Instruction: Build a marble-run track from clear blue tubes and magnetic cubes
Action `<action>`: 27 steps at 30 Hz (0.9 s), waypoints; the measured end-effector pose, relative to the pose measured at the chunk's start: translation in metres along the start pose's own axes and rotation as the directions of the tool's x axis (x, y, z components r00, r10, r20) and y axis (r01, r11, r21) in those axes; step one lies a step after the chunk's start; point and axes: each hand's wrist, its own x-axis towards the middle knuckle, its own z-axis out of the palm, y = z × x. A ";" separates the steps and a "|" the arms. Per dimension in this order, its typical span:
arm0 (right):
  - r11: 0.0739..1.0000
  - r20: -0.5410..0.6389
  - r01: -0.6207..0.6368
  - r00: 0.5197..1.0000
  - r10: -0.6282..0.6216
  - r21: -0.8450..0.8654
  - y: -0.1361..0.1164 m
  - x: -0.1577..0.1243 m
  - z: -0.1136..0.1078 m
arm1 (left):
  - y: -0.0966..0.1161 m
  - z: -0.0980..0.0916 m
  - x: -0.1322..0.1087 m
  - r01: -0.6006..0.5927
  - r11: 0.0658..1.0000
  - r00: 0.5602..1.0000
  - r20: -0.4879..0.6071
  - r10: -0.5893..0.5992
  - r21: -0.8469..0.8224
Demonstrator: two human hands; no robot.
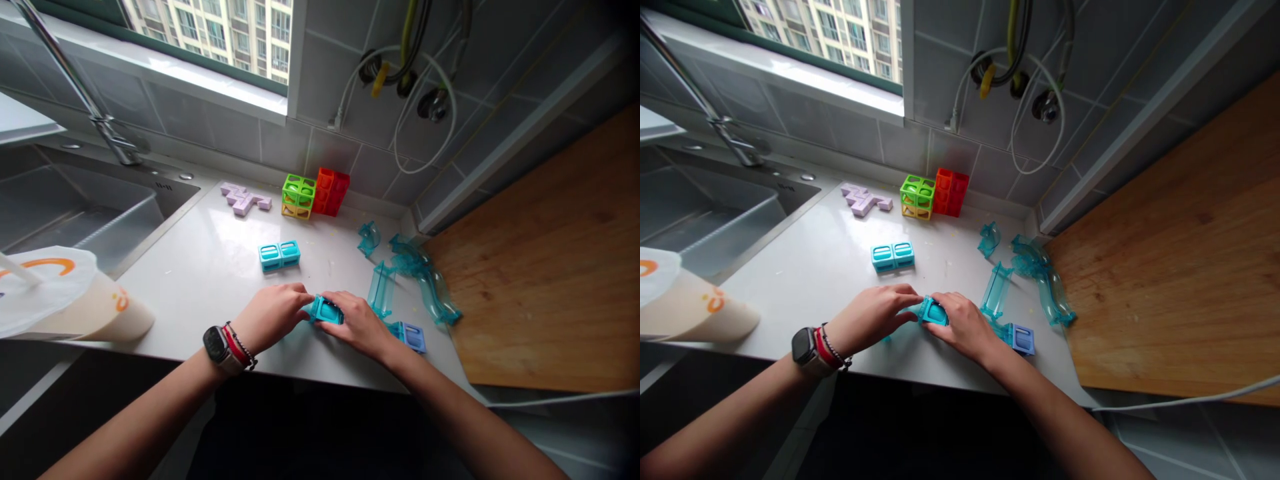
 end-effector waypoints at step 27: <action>0.998 0.027 -0.036 0.999 0.037 -0.041 -0.002 -0.001 0.003 | 0.000 0.006 0.002 -0.111 0.990 0.994 -0.015 0.110 -0.087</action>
